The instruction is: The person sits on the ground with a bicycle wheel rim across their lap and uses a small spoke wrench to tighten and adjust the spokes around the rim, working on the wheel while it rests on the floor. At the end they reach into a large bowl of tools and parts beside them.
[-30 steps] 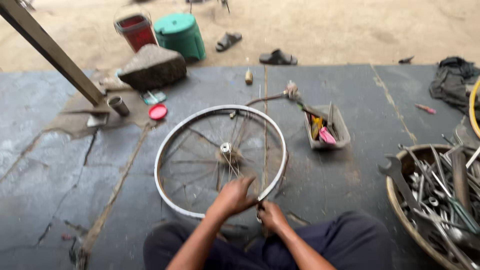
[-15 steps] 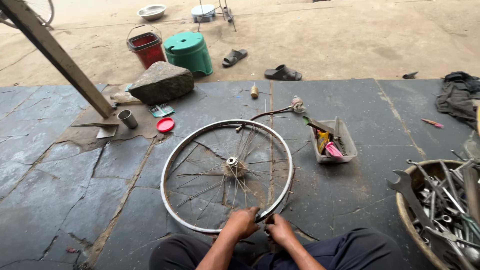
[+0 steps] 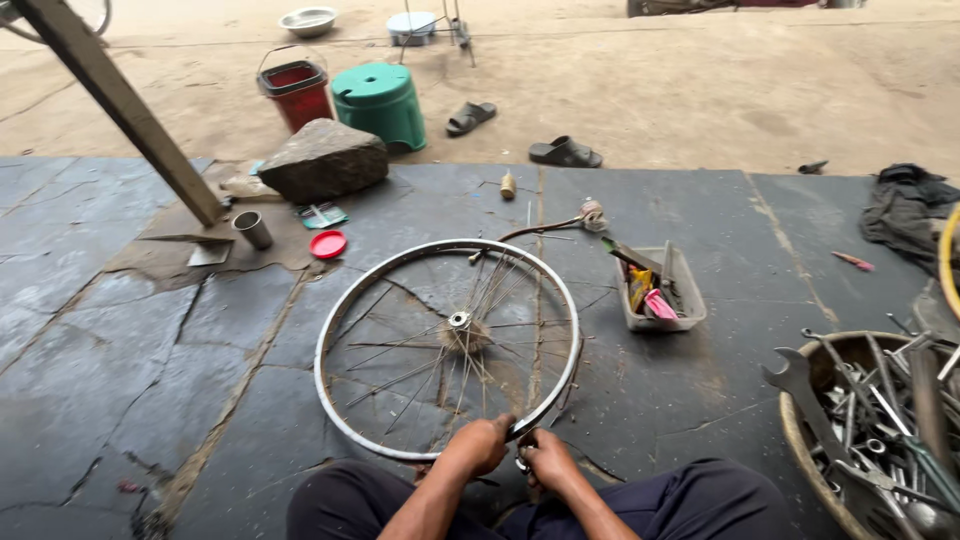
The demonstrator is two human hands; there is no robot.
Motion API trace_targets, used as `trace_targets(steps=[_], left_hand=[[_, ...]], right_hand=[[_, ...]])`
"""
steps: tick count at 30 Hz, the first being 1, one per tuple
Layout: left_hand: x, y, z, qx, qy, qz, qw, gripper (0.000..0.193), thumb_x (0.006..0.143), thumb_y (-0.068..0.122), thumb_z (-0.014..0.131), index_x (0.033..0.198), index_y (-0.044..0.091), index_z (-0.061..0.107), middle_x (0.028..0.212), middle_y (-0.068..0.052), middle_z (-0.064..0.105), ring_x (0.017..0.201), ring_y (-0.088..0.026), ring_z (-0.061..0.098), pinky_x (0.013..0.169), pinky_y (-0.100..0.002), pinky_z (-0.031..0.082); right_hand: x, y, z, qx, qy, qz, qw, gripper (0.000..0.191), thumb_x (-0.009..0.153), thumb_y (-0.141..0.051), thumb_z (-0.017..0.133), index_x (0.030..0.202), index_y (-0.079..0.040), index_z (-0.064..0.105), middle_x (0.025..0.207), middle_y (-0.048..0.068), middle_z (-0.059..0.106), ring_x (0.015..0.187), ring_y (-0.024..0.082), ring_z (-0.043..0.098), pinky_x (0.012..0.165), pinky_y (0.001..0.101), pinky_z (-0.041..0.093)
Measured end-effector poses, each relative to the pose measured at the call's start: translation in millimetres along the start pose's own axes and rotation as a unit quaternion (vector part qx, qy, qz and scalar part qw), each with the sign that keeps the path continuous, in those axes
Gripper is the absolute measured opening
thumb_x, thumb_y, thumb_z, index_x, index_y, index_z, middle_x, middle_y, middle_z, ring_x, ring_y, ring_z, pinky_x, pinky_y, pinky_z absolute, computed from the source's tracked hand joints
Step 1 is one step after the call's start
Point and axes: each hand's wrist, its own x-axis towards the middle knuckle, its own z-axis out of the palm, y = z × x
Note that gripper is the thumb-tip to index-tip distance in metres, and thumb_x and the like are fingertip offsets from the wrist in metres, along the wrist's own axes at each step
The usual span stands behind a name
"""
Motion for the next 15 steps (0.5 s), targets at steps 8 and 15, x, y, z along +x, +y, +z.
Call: trace_targets(steps=[8,15], left_hand=[[-2.0,-2.6,3.5,-0.015,0.014,0.005,1.000,0.056,0.087,0.028,0.073,0.138,0.012,0.054,0.114,-0.023,0.070,0.110,-0.043,0.065,0.093,-0.051,0.052],[-5.0,3.8,-0.4,-0.027,0.015,-0.001,1.000,0.057,0.085,0.027,0.075,0.137,0.013,0.054,0.115,-0.021,0.070,0.112,-0.041,0.065,0.093,-0.049,0.052]], right_hand=[[1.9,2.3,-1.2,0.019,-0.007,0.041,0.999,0.016,0.095,-0.010,0.060,0.106,0.001,0.062,0.074,0.008,0.066,0.049,0.019,0.066,0.041,0.0346,0.051],[-0.7,3.8,-2.0,0.048,-0.006,0.051,0.997,0.021,0.094,-0.009,0.055,0.114,-0.004,0.061,0.082,0.009,0.068,0.054,0.019,0.067,0.043,0.0340,0.051]])
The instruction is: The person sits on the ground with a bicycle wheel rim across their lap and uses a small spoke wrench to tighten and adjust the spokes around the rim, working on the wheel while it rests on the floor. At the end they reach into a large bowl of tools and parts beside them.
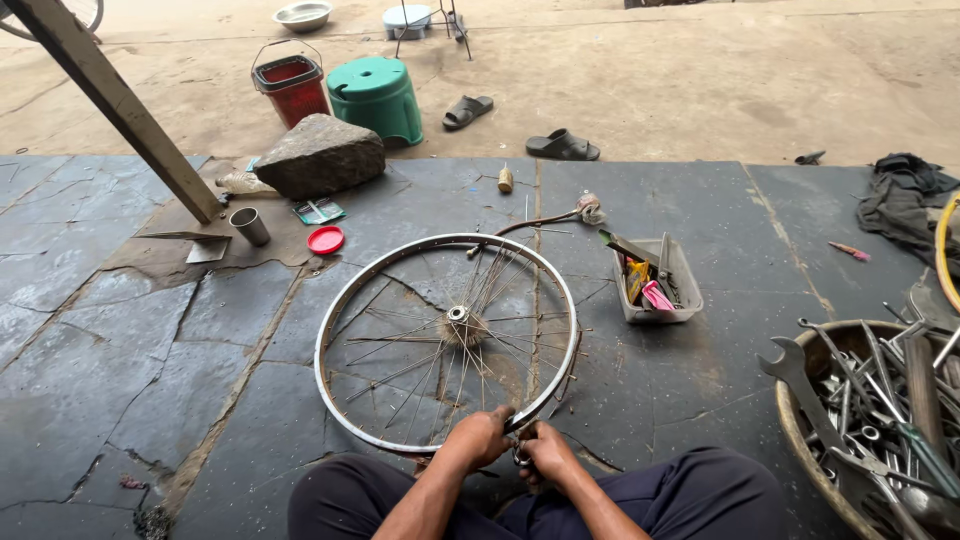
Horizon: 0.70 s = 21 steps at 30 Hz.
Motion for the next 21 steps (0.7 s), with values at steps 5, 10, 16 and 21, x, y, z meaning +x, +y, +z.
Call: trace_targets(steps=[5,10,16,21], left_hand=[[-1,2,-3,0.010,-0.007,-0.011,1.000,0.046,0.090,0.027,0.072,0.131,0.012,0.059,0.113,-0.020,0.071,0.110,-0.040,0.066,0.091,-0.050,0.053],[-3,7,-5,0.018,0.020,-0.004,1.000,0.039,0.091,0.029,0.068,0.126,0.013,0.063,0.111,-0.020,0.072,0.107,-0.040,0.067,0.089,-0.050,0.053],[-10,13,-4,0.040,0.076,0.019,0.996,0.034,0.094,0.030,0.064,0.123,0.012,0.063,0.102,-0.021,0.073,0.099,-0.043,0.069,0.083,-0.053,0.054],[15,-4,10,0.050,0.096,0.000,0.994,0.043,0.096,0.022,0.052,0.137,0.011,0.051,0.100,-0.027,0.071,0.091,-0.048,0.069,0.076,-0.058,0.054]], right_hand=[[1,2,-1,0.000,-0.031,-0.022,0.999,0.028,0.095,-0.011,0.055,0.119,-0.006,0.067,0.082,0.006,0.068,0.054,0.014,0.064,0.045,0.0297,0.050],[0,2,1,-0.018,-0.023,-0.019,0.999,0.024,0.095,-0.014,0.058,0.116,-0.005,0.066,0.082,0.007,0.067,0.052,0.015,0.063,0.044,0.0309,0.049],[-2,-5,0,0.017,0.026,-0.014,0.999,0.022,0.096,-0.015,0.057,0.112,-0.001,0.063,0.085,0.008,0.069,0.057,0.017,0.068,0.046,0.0323,0.053],[12,-6,-7,-0.079,0.074,-0.194,0.975,0.019,0.098,-0.018,0.060,0.108,-0.001,0.061,0.084,0.015,0.073,0.067,0.023,0.072,0.058,0.0381,0.059]])
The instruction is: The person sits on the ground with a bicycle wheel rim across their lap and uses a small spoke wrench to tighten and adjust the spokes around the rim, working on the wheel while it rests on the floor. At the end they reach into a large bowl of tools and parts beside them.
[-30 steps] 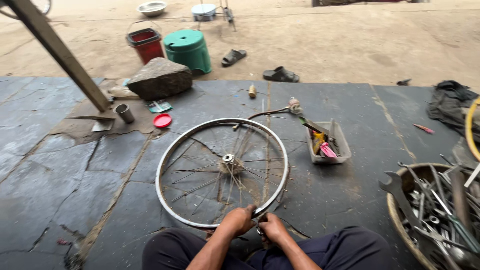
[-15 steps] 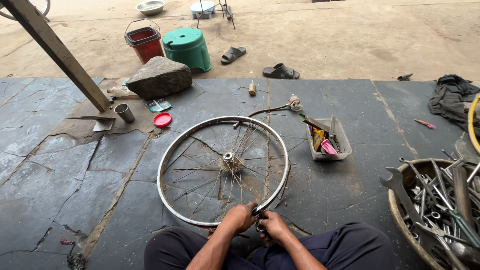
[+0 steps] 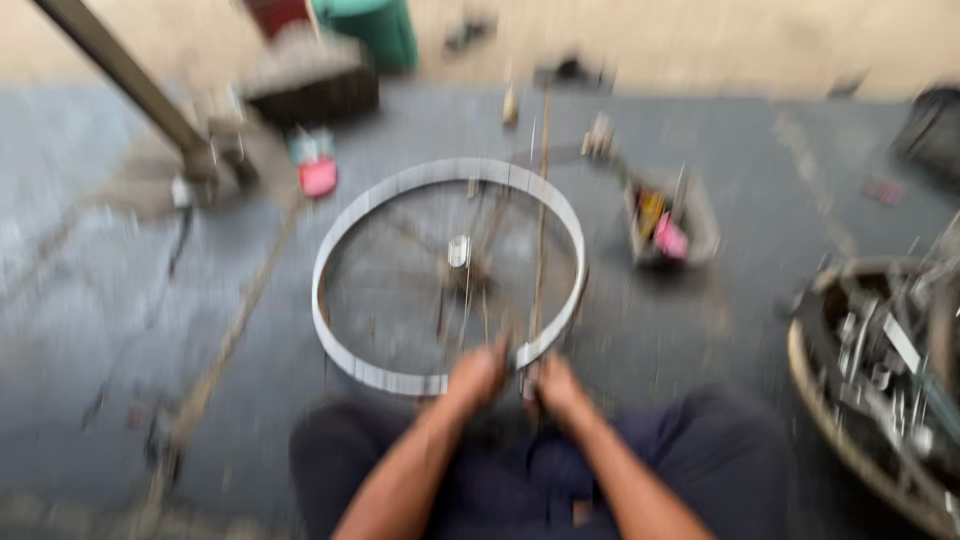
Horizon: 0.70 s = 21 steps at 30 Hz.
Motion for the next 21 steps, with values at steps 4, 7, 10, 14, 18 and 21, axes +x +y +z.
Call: trace_targets(steps=[4,7,10,14,18,21], left_hand=[[10,-20,20,-0.023,0.007,-0.005,1.000,0.045,0.095,0.015,0.055,0.139,0.007,0.050,0.102,-0.030,0.071,0.092,-0.048,0.068,0.077,-0.058,0.054],[5,-31,28,-0.089,0.073,0.076,0.991,0.063,0.081,0.011,0.064,0.141,0.002,0.046,0.103,-0.029,0.071,0.097,-0.049,0.067,0.080,-0.057,0.053],[6,-22,15,-0.072,0.013,0.027,0.997,0.055,0.084,0.011,0.063,0.139,0.006,0.054,0.105,-0.028,0.071,0.101,-0.047,0.067,0.084,-0.055,0.053],[5,-12,1,-0.084,-0.014,0.001,0.996,0.049,0.082,0.011,0.067,0.131,0.007,0.061,0.108,-0.025,0.072,0.105,-0.044,0.067,0.087,-0.051,0.053],[8,-15,4,-0.086,-0.017,0.004,0.996,0.047,0.083,0.010,0.069,0.130,0.008,0.063,0.108,-0.024,0.073,0.105,-0.042,0.068,0.086,-0.051,0.054],[11,-20,11,-0.083,-0.016,0.009,0.996,0.046,0.083,0.010,0.069,0.129,0.008,0.064,0.108,-0.023,0.073,0.105,-0.042,0.068,0.087,-0.050,0.054]], right_hand=[[-3,15,3,0.109,-0.042,0.089,0.989,0.020,0.102,-0.010,0.049,0.105,0.004,0.063,0.079,0.016,0.069,0.062,0.026,0.067,0.054,0.0396,0.057],[-10,19,5,0.200,-0.014,0.143,0.969,0.021,0.095,-0.004,0.055,0.114,0.003,0.061,0.091,0.012,0.071,0.074,0.022,0.072,0.061,0.0328,0.062],[-5,6,1,0.210,0.005,0.153,0.966,0.026,0.094,-0.002,0.054,0.119,0.004,0.058,0.098,0.013,0.071,0.077,0.022,0.074,0.063,0.0311,0.063],[-6,0,2,0.200,0.018,0.176,0.964,0.029,0.093,-0.003,0.054,0.122,0.003,0.056,0.099,0.014,0.072,0.078,0.021,0.075,0.063,0.0305,0.063],[-6,14,7,0.174,0.022,0.182,0.968,0.031,0.094,-0.004,0.049,0.124,0.004,0.055,0.098,0.013,0.070,0.074,0.023,0.073,0.059,0.0325,0.060],[-3,23,9,0.155,0.015,0.197,0.968,0.034,0.094,-0.004,0.052,0.126,0.003,0.056,0.098,0.013,0.070,0.073,0.023,0.072,0.058,0.0319,0.059]])
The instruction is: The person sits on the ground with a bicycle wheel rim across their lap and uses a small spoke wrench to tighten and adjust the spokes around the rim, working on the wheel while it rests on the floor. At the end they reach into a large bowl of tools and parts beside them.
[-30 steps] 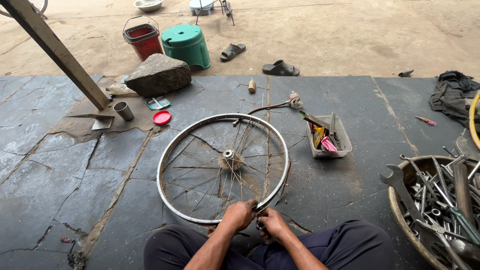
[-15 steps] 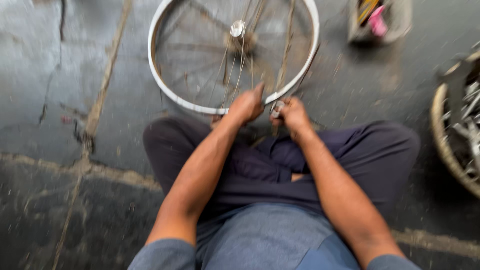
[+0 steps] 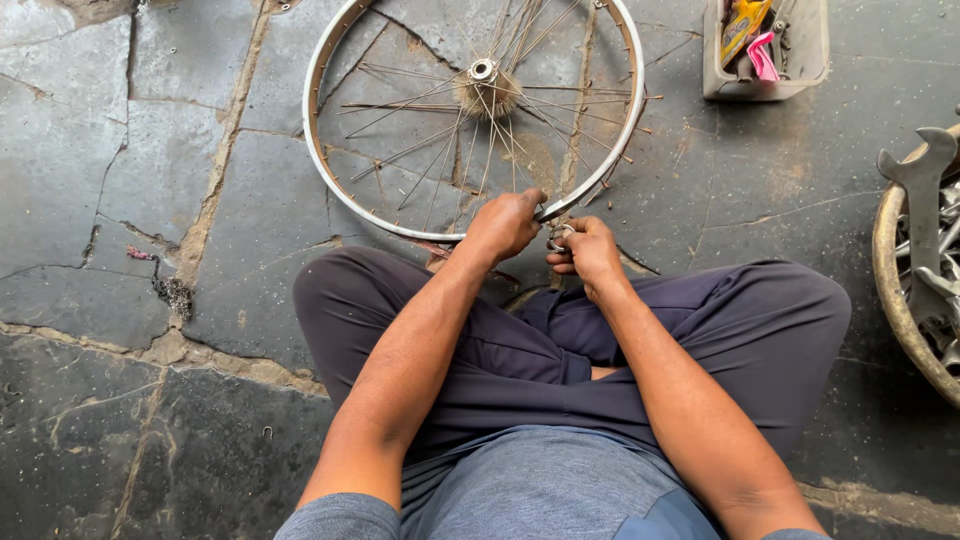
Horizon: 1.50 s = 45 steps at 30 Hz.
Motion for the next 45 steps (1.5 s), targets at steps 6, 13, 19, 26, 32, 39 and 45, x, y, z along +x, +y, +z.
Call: trace_targets(steps=[6,13,19,26,32,39,45], left_hand=[[-1,-3,1,-0.002,0.003,0.000,1.000,0.047,0.084,0.010,0.069,0.131,0.009,0.064,0.110,-0.023,0.073,0.106,-0.041,0.068,0.088,-0.049,0.054],[-2,1,-2,-0.003,-0.005,-0.002,1.000,0.050,0.083,0.012,0.072,0.132,0.010,0.063,0.112,-0.022,0.073,0.109,-0.040,0.068,0.089,-0.049,0.054],[0,-2,-2,-0.011,-0.026,-0.006,1.000,0.057,0.081,0.009,0.072,0.137,0.009,0.060,0.114,-0.024,0.071,0.110,-0.042,0.066,0.089,-0.049,0.053],[4,-14,4,-0.041,-0.034,0.019,0.998,0.060,0.082,0.004,0.068,0.141,0.007,0.057,0.117,-0.026,0.070,0.114,-0.042,0.066,0.093,-0.048,0.053],[4,-15,5,-0.074,-0.027,0.029,0.996,0.064,0.081,0.002,0.067,0.144,0.008,0.055,0.119,-0.025,0.070,0.115,-0.041,0.066,0.093,-0.046,0.053],[-1,-13,2,-0.083,-0.028,0.001,0.996,0.062,0.083,0.006,0.072,0.142,0.017,0.058,0.119,-0.021,0.072,0.113,-0.038,0.068,0.092,-0.046,0.054],[-1,-10,1,-0.077,-0.030,-0.011,0.997,0.054,0.085,0.008,0.071,0.138,0.016,0.062,0.116,-0.019,0.074,0.110,-0.037,0.070,0.091,-0.044,0.055]], right_hand=[[3,0,3,0.103,-0.056,-0.005,0.993,0.030,0.097,-0.007,0.054,0.124,0.005,0.061,0.098,0.011,0.070,0.078,0.019,0.074,0.065,0.0286,0.063],[-4,0,10,0.104,-0.005,-0.040,0.994,0.026,0.100,-0.011,0.059,0.121,0.002,0.052,0.097,0.011,0.070,0.075,0.017,0.071,0.063,0.0285,0.061],[-2,8,15,0.100,-0.009,-0.083,0.991,0.025,0.105,-0.016,0.058,0.122,0.000,0.049,0.093,0.009,0.067,0.068,0.014,0.065,0.057,0.0276,0.056],[-3,2,10,0.183,-0.045,-0.042,0.981,0.026,0.101,-0.013,0.059,0.122,-0.001,0.049,0.096,0.009,0.069,0.075,0.016,0.070,0.066,0.0298,0.061],[-7,-3,9,0.149,-0.021,-0.034,0.988,0.026,0.096,-0.009,0.060,0.120,-0.001,0.054,0.096,0.009,0.071,0.072,0.016,0.068,0.064,0.0321,0.059],[2,-5,2,0.210,-0.127,0.095,0.965,0.020,0.090,-0.007,0.057,0.110,-0.003,0.056,0.083,0.010,0.068,0.057,0.014,0.059,0.051,0.0335,0.052],[-14,-5,15,-0.199,0.103,-0.219,0.950,0.023,0.089,-0.004,0.060,0.112,-0.003,0.060,0.074,0.011,0.069,0.057,0.012,0.062,0.056,0.0336,0.051]])
